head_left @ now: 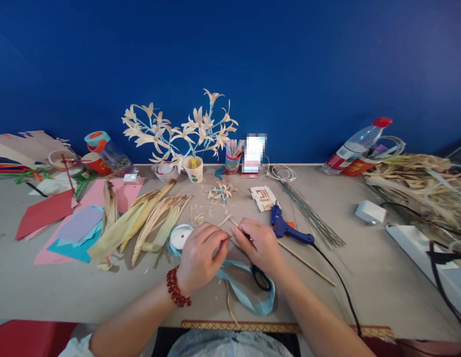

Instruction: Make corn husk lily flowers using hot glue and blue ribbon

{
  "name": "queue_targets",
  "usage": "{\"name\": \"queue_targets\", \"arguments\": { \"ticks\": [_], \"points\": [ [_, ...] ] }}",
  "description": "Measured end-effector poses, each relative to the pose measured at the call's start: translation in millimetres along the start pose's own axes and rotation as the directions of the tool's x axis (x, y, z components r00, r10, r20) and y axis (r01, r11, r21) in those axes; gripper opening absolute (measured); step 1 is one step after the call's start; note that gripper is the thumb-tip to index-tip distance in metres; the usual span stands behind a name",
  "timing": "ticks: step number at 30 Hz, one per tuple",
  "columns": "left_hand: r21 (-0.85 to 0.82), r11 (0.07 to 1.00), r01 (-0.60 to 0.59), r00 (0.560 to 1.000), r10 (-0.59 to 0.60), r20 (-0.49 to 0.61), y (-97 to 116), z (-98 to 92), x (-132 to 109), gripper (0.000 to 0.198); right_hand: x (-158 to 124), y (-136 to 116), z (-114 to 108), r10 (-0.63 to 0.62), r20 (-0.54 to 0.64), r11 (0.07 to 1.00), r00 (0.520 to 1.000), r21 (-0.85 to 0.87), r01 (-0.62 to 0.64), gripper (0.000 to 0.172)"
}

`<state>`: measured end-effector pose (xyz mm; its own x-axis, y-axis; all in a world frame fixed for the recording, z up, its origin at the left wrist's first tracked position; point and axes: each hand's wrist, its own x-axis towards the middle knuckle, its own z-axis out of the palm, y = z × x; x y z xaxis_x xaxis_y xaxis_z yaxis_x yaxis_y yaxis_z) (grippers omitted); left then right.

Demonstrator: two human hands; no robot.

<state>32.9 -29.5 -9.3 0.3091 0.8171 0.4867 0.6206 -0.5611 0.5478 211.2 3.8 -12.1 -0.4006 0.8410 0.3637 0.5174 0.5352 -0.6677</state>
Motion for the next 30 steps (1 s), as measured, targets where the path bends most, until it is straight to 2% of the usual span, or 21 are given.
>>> {"name": "queue_targets", "arguments": {
  "ticks": [4, 7, 10, 14, 16, 19, 22, 25, 30],
  "points": [
    [-0.013, 1.000, 0.015, 1.000, -0.015, 0.017, 0.2, 0.9, -0.8, 0.013, -0.1, -2.0, 0.4, 0.022, -0.026, 1.000, 0.999, 0.020, -0.021, 0.042],
    [-0.084, 0.995, 0.060, 0.998, -0.057, 0.037, 1.6, 1.4, -0.6, 0.013, 0.8, -2.8, -0.1, 0.041, -0.021, 0.997, 0.999, 0.071, -0.040, 0.043],
    [-0.246, 0.957, 0.154, 0.988, -0.150, 0.038, 4.0, 0.8, 0.4, 0.012, 1.6, -1.6, 0.3, 0.096, 0.012, 0.963, 0.995, 0.252, -0.096, 0.046],
    [-0.400, 0.873, 0.279, 0.958, -0.279, 0.060, 6.5, -0.2, 0.7, 0.016, 0.9, 0.4, 1.5, 0.176, 0.066, 0.862, 0.982, 0.472, -0.186, 0.051],
    [-0.441, 0.834, 0.333, 0.939, -0.334, 0.077, 6.1, 0.4, -0.3, 0.018, -0.2, -0.6, 0.9, 0.174, 0.100, 0.841, 0.980, 0.503, -0.201, 0.045],
    [-0.535, 0.731, 0.424, 0.900, -0.408, 0.157, 3.8, 3.0, -2.5, 0.019, -1.7, -4.5, -1.0, 0.151, 0.113, 0.846, 0.982, 0.499, -0.187, 0.027],
    [-0.610, 0.639, 0.468, 0.876, -0.429, 0.222, 1.7, 5.2, -3.9, 0.020, -2.6, -7.4, -1.4, 0.156, 0.100, 0.864, 0.983, 0.469, -0.185, 0.019],
    [-0.609, 0.666, 0.431, 0.896, -0.398, 0.198, 1.7, 5.2, -3.7, 0.020, -2.7, -7.1, 1.2, 0.188, 0.119, 0.815, 0.975, 0.535, -0.222, 0.021],
    [-0.482, 0.826, 0.292, 0.952, -0.301, 0.061, 2.7, 4.6, -0.7, 0.018, -1.6, -4.7, 5.6, 0.237, 0.131, 0.731, 0.963, 0.628, -0.265, 0.024]
  ]
}}
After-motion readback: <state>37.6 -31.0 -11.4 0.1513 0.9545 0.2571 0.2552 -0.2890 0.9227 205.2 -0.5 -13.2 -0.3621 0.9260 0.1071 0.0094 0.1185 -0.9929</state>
